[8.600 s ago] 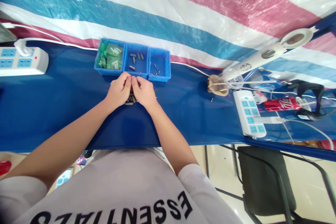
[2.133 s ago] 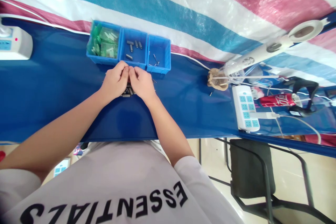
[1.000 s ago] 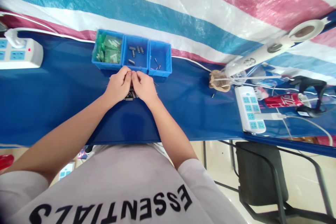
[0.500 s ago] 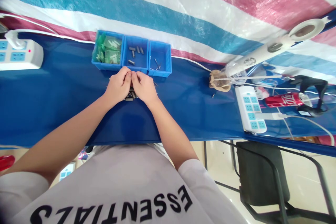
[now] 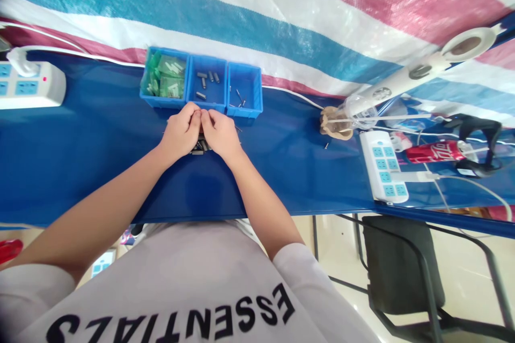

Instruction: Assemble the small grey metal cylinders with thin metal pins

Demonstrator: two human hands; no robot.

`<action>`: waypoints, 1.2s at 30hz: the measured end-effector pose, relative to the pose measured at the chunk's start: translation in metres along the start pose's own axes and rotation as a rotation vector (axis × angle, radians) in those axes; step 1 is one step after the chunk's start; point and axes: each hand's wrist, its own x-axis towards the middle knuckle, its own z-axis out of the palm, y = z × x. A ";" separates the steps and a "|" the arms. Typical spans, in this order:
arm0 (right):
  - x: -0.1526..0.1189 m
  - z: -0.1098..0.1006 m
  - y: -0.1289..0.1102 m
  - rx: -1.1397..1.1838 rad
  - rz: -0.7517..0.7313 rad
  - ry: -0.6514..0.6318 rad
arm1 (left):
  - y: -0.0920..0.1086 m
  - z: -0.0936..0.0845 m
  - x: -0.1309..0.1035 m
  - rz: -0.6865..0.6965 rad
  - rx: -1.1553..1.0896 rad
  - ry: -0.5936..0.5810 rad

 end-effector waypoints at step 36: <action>0.000 -0.001 -0.002 0.003 0.021 -0.012 | -0.001 0.000 -0.001 0.012 0.007 0.016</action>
